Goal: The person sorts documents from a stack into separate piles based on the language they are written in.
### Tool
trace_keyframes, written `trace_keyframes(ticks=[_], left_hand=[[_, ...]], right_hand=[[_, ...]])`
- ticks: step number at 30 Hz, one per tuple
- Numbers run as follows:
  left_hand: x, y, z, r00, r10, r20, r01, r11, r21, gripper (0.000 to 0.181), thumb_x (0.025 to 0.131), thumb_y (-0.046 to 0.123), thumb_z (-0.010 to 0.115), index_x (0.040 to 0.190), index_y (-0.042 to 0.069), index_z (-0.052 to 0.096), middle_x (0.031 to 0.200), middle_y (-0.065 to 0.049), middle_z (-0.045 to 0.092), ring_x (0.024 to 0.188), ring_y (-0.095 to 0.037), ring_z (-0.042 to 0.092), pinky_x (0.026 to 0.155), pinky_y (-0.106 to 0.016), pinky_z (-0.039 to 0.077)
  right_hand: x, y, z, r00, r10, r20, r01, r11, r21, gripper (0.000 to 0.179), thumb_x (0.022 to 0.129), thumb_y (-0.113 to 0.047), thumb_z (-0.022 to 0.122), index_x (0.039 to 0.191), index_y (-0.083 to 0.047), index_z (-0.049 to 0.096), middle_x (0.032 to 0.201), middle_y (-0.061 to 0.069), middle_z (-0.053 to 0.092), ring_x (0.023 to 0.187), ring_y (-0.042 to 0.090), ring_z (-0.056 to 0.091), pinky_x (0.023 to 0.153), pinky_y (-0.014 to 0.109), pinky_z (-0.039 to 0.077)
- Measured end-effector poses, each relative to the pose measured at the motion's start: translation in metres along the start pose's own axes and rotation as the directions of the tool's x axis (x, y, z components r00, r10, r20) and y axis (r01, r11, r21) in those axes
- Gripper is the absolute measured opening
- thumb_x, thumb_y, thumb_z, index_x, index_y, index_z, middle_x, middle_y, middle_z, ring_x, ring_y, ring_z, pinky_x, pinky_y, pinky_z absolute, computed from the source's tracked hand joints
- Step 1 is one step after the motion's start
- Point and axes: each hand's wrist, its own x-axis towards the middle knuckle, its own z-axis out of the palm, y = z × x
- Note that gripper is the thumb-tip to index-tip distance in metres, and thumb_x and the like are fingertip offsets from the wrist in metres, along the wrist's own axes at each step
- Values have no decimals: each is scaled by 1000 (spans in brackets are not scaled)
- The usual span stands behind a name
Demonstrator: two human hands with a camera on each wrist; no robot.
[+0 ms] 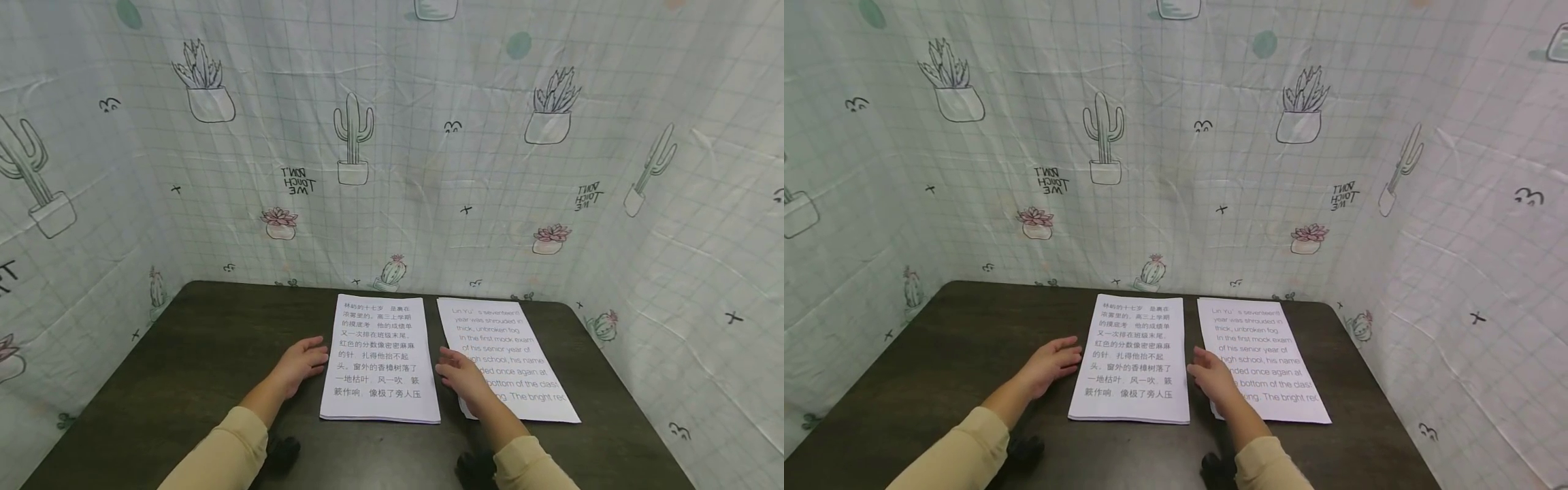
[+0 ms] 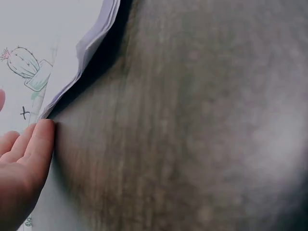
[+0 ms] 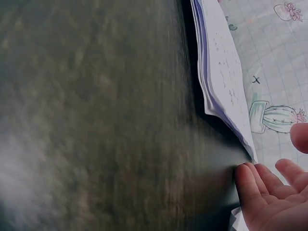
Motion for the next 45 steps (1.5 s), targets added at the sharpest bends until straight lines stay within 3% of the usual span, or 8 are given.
trace_keyframes(ticks=[12,16,19,24,29,35,45], left_hand=[[-16,1,6,999,-42,-26,43,999,26,53,95,0,54,143,-14,36,141,-37,45,126,-41,53,97,-44,53],[-16,-5,5,1000,-24,-8,24,1000,17,55,93,2,57,141,-15,37,138,-37,47,121,-38,57,95,-43,54],[-16,-10,2,1000,14,12,-14,999,33,56,91,4,62,137,-17,41,129,-36,55,108,-30,65,89,-39,57],[-13,-14,7,998,21,-56,-11,986,165,49,85,7,69,127,-15,54,109,-25,68,84,-17,68,76,-34,60],[-15,-9,17,990,16,-138,25,955,295,40,80,1,73,116,-12,62,93,-18,72,73,-16,66,68,-33,59],[-16,-7,20,986,40,-160,9,956,292,38,77,-7,72,113,-14,62,85,-16,72,69,-14,64,63,-30,58],[-15,-11,20,975,90,-203,-31,961,275,25,77,-3,68,100,-13,67,85,-17,70,67,-14,61,59,-27,54]], right_hand=[[-14,4,6,1000,1,25,-2,999,34,53,94,-4,51,143,10,38,138,37,46,127,46,50,97,51,52],[-16,5,7,999,26,27,-27,1000,14,52,94,-5,51,142,11,40,139,35,47,127,45,51,95,50,53],[-18,6,8,998,56,29,-56,998,-17,49,95,-8,51,140,12,43,139,34,48,125,43,54,93,48,55],[-19,7,9,996,91,13,-90,995,-40,46,96,-10,51,135,12,48,138,30,52,118,37,60,91,45,56],[-21,7,9,996,87,5,-86,995,-46,44,95,-9,52,133,13,51,138,30,52,118,37,60,90,46,56],[-20,8,10,997,75,0,-75,996,-46,42,95,-9,51,131,13,53,135,30,55,114,35,62,89,46,56],[-18,8,8,996,89,1,-88,994,-59,43,96,-10,51,133,11,52,137,29,54,119,39,59,89,44,56]])
